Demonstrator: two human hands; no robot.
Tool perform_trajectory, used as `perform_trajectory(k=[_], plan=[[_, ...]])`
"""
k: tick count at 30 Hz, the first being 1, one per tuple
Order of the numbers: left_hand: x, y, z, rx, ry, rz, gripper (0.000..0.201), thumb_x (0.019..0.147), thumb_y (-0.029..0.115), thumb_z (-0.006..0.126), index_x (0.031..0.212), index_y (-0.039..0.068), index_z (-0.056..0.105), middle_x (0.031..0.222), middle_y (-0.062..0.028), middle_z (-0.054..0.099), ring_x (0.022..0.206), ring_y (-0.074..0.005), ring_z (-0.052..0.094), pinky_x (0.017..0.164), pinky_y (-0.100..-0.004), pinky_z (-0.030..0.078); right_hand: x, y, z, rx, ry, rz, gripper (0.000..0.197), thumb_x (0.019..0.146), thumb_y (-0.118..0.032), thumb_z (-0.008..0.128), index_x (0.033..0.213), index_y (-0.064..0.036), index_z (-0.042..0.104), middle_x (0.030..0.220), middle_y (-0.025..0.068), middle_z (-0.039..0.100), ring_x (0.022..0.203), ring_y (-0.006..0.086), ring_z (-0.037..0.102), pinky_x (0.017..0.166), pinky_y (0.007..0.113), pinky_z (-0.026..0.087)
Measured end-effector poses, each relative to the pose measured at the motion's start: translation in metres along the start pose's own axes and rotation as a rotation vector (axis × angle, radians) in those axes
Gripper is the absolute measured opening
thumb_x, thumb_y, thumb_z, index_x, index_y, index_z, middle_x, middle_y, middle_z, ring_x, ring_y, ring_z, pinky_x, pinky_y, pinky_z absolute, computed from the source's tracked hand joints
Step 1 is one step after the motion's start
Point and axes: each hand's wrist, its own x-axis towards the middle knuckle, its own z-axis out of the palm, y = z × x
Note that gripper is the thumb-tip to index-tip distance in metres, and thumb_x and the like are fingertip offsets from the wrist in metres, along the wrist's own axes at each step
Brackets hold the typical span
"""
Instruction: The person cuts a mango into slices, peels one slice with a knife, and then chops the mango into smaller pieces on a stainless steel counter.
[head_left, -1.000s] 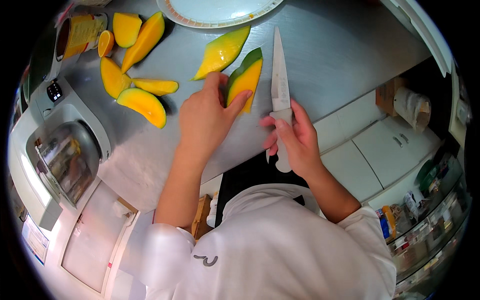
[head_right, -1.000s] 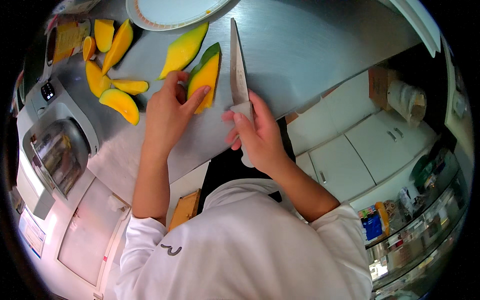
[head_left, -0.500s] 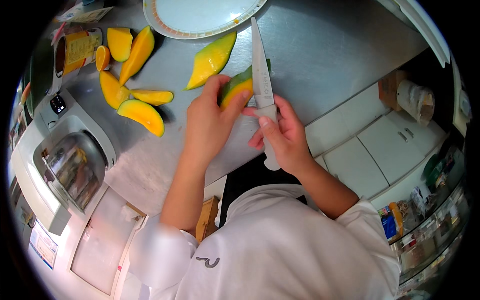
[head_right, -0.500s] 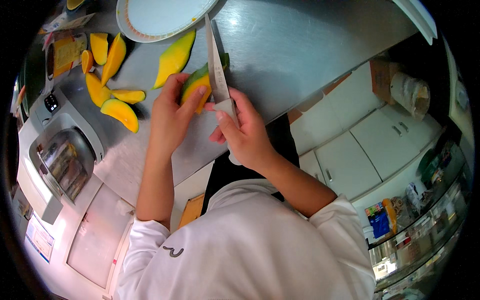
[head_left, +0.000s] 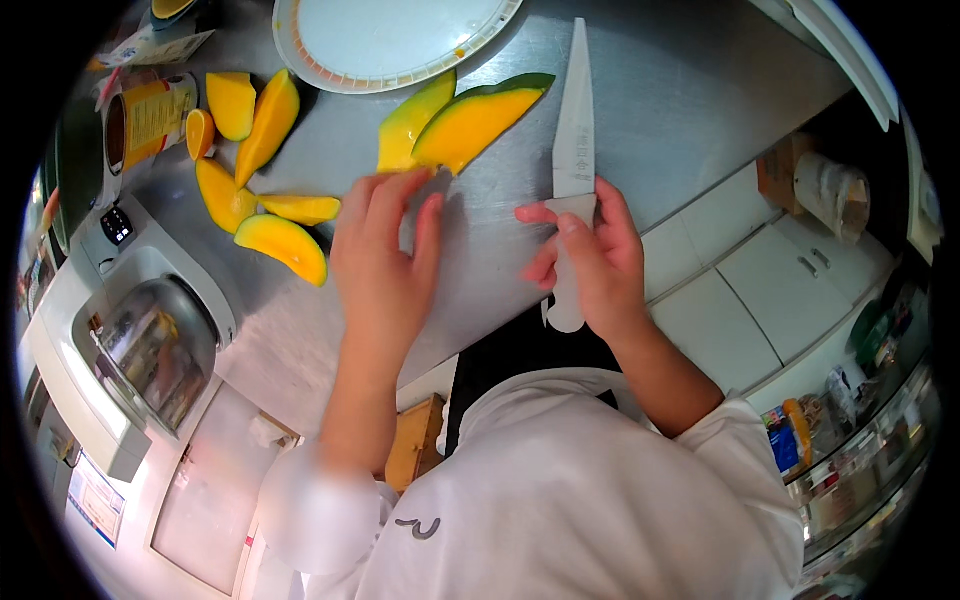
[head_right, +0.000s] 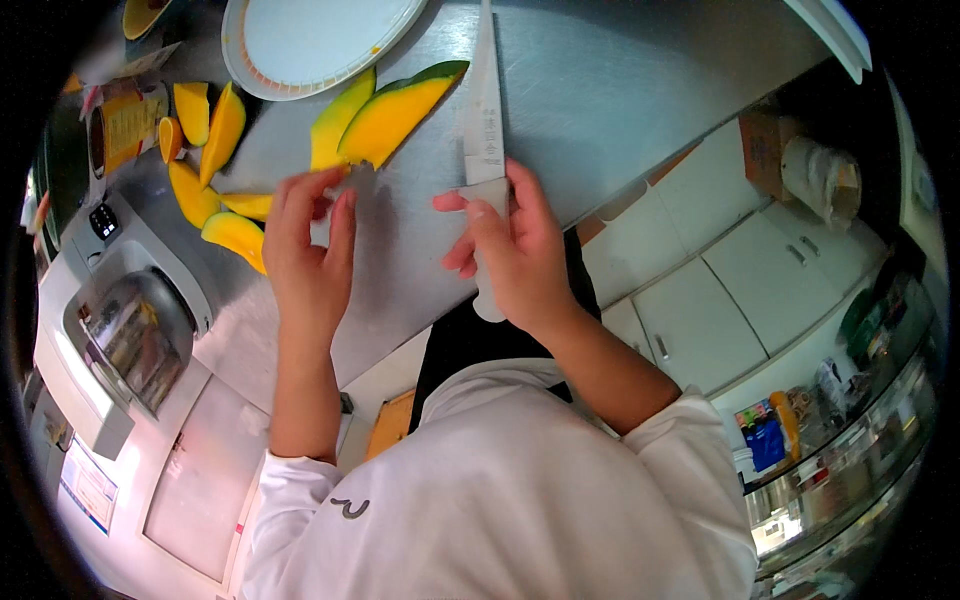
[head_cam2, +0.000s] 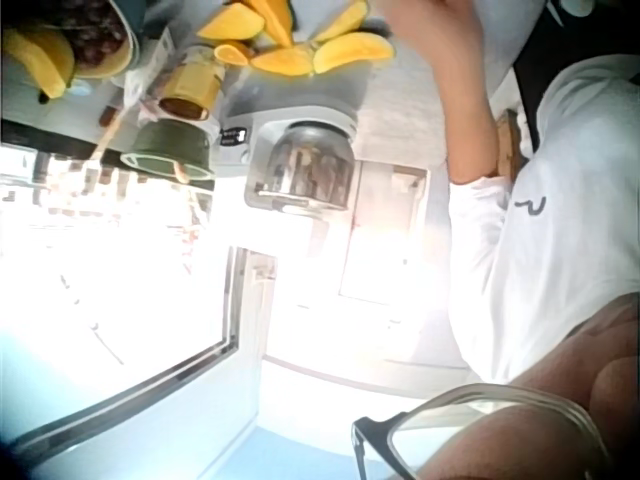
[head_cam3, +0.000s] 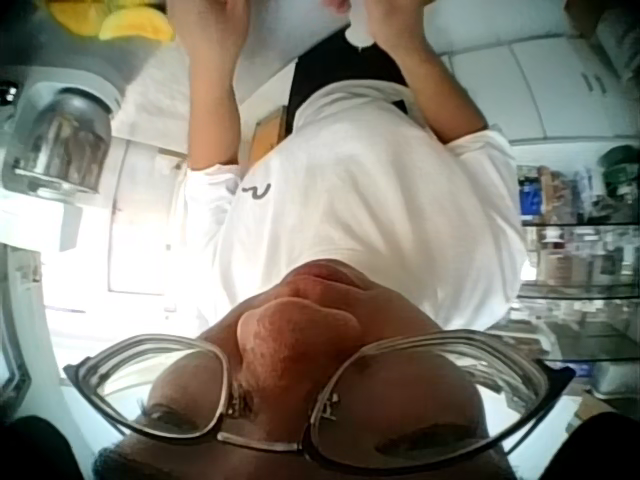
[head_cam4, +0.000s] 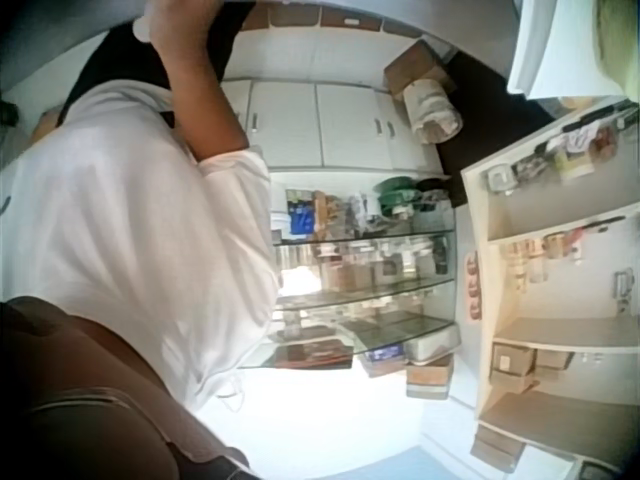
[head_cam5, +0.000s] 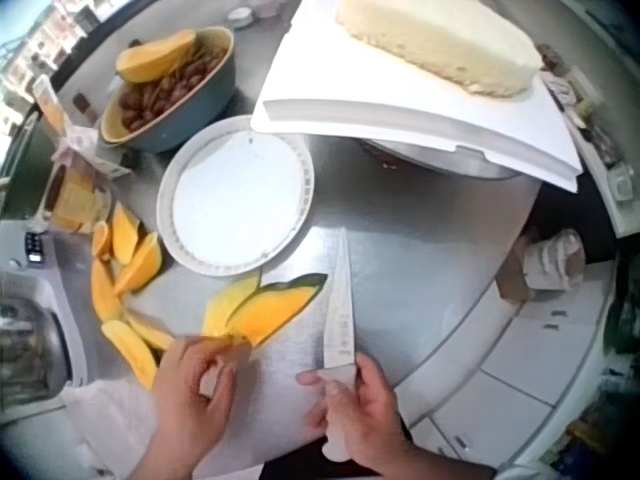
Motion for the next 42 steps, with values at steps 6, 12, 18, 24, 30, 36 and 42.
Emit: perform_trajectory(k=[6,12,18,24,30,36,42], plan=[[0.067,0.020,0.022,0.337,-0.130,0.257,0.046,0.078,0.026,0.080,0.114,0.004,0.063,0.110,-0.0117,0.062,0.100,-0.0291,0.059,0.088,-0.0379,0.047,-0.004,0.002,-0.011,-0.027,0.016,0.030,0.044,0.102,-0.014,0.046,0.140,0.0019,0.032,0.113,0.0197,0.066,0.065,0.0147,0.063,0.058,0.027,0.051],[0.073,0.036,0.028,0.434,-0.218,0.222,0.044,0.073,0.033,0.082,0.099,0.005,0.062,0.101,-0.0113,0.061,0.094,-0.0303,0.059,0.082,-0.0392,0.047,-0.004,0.007,-0.015,0.010,-0.007,0.031,0.041,0.102,-0.013,0.046,0.138,0.0004,0.034,0.114,0.0141,0.065,0.069,0.0108,0.062,0.060,0.024,0.049],[0.068,0.033,0.034,0.368,-0.234,0.174,0.048,0.069,0.036,0.084,0.096,0.004,0.060,0.093,-0.0106,0.061,0.091,-0.0308,0.059,0.082,-0.0395,0.046,-0.004,0.009,-0.017,0.031,-0.019,0.039,0.046,0.103,-0.015,0.046,0.142,0.0013,0.029,0.115,0.0141,0.065,0.070,0.0105,0.062,0.060,0.024,0.049],[0.054,0.027,0.027,0.202,-0.262,0.095,0.045,0.073,0.029,0.083,0.100,0.002,0.059,0.095,-0.0120,0.063,0.087,-0.0329,0.061,0.073,-0.0384,0.048,-0.004,0.009,-0.016,0.015,-0.036,0.034,0.047,0.103,-0.015,0.047,0.143,0.0013,0.029,0.116,0.0139,0.065,0.070,0.0100,0.062,0.060,0.023,0.049],[0.008,0.001,0.003,0.064,-0.066,0.004,0.026,0.081,0.011,0.075,0.103,0.004,0.061,0.094,-0.0124,0.060,0.085,-0.0333,0.058,0.073,-0.0396,0.048,-0.007,0.010,-0.014,-0.036,-0.133,0.109,0.047,0.102,-0.016,0.046,0.144,-0.0008,0.031,0.108,0.0101,0.065,0.068,0.0090,0.060,0.060,0.023,0.050],[-0.016,-0.041,-0.005,0.158,0.036,-0.062,0.027,0.086,0.005,0.071,0.110,-0.001,0.058,0.096,-0.0139,0.060,0.087,-0.0302,0.060,0.075,-0.0337,0.049,-0.019,0.012,0.011,-0.181,-0.420,0.273,0.063,0.101,-0.009,0.043,0.156,-0.0061,0.012,0.096,0.0108,0.063,0.059,0.0092,0.056,0.059,0.023,0.049],[-0.027,-0.056,-0.020,-0.581,-0.065,-0.569,0.025,0.100,0.016,0.057,0.119,-0.001,0.059,0.097,-0.0049,0.062,0.084,-0.0152,0.057,0.076,-0.0272,0.047,-0.022,0.009,0.023,-0.260,-0.450,0.232,0.065,0.098,-0.009,0.050,0.156,-0.0104,0.019,0.090,0.0065,0.068,0.061,0.0102,0.058,0.063,0.026,0.053]])
